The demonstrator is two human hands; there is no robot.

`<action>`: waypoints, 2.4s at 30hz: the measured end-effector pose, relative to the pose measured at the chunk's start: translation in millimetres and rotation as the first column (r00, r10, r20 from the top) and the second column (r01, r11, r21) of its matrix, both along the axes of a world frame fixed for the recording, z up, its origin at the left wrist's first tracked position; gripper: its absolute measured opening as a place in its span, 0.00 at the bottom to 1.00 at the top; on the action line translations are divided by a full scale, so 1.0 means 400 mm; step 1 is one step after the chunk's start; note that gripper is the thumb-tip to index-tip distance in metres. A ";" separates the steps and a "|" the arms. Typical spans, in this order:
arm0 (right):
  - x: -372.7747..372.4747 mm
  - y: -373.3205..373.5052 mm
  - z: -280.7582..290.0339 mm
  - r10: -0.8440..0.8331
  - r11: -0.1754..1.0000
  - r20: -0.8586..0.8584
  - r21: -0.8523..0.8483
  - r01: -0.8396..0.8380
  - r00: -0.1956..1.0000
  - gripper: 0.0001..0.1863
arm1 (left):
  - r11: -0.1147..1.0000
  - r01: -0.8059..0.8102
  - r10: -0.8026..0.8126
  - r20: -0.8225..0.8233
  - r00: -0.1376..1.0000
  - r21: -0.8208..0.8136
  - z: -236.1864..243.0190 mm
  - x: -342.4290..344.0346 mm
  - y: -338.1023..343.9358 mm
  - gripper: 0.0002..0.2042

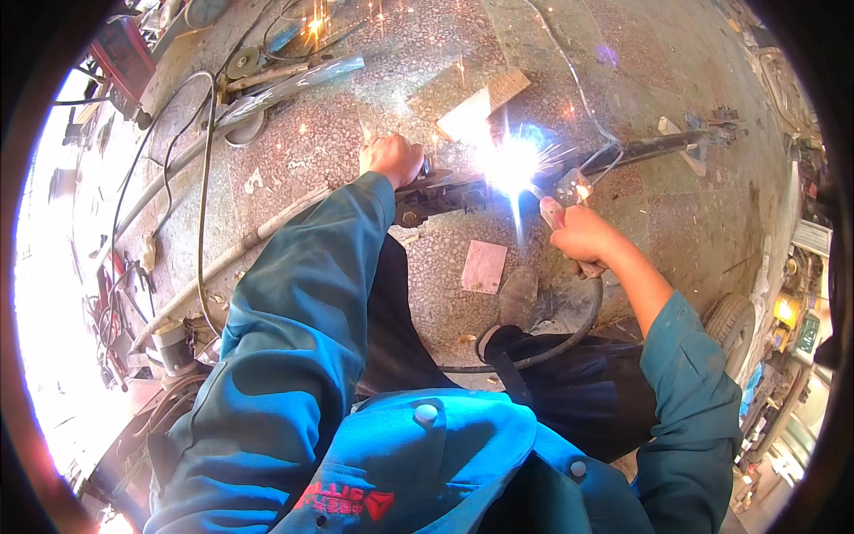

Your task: The person welds a metal axle assembly using a handheld welding torch. They reposition the axle and apply welds to multiple joints while seated on the floor.

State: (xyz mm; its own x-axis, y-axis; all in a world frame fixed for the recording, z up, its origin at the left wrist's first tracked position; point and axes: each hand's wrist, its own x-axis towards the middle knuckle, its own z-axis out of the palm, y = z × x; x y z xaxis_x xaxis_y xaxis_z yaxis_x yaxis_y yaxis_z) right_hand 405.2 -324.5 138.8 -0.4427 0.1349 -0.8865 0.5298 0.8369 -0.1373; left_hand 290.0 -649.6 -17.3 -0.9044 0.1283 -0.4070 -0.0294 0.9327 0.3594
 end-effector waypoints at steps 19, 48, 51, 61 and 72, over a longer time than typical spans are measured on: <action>-0.002 -0.003 -0.001 -0.005 1.000 -0.006 -0.018 0.004 1.000 0.11 | 0.999 -0.040 0.042 0.050 0.998 -0.033 -0.008 -0.006 -0.002 0.27; 0.001 0.000 0.016 -0.025 1.000 0.007 -0.015 0.026 1.000 0.10 | 1.000 0.000 0.000 0.026 1.000 -0.005 -0.045 -0.011 -0.017 0.28; -0.003 -0.003 0.011 0.002 1.000 0.015 -0.017 -0.002 1.000 0.10 | 1.000 -0.019 0.018 0.046 0.999 0.012 0.017 0.001 0.002 0.26; 0.002 -0.006 -0.006 -0.031 0.999 0.009 -0.020 0.031 0.999 0.10 | 0.999 0.030 -0.031 -0.006 1.000 -0.040 -0.079 -0.018 -0.039 0.21; -0.002 -0.003 0.007 -0.035 0.999 0.021 -0.027 0.035 0.999 0.11 | 0.998 -0.058 0.058 -0.025 0.998 -0.007 -0.026 -0.004 -0.011 0.23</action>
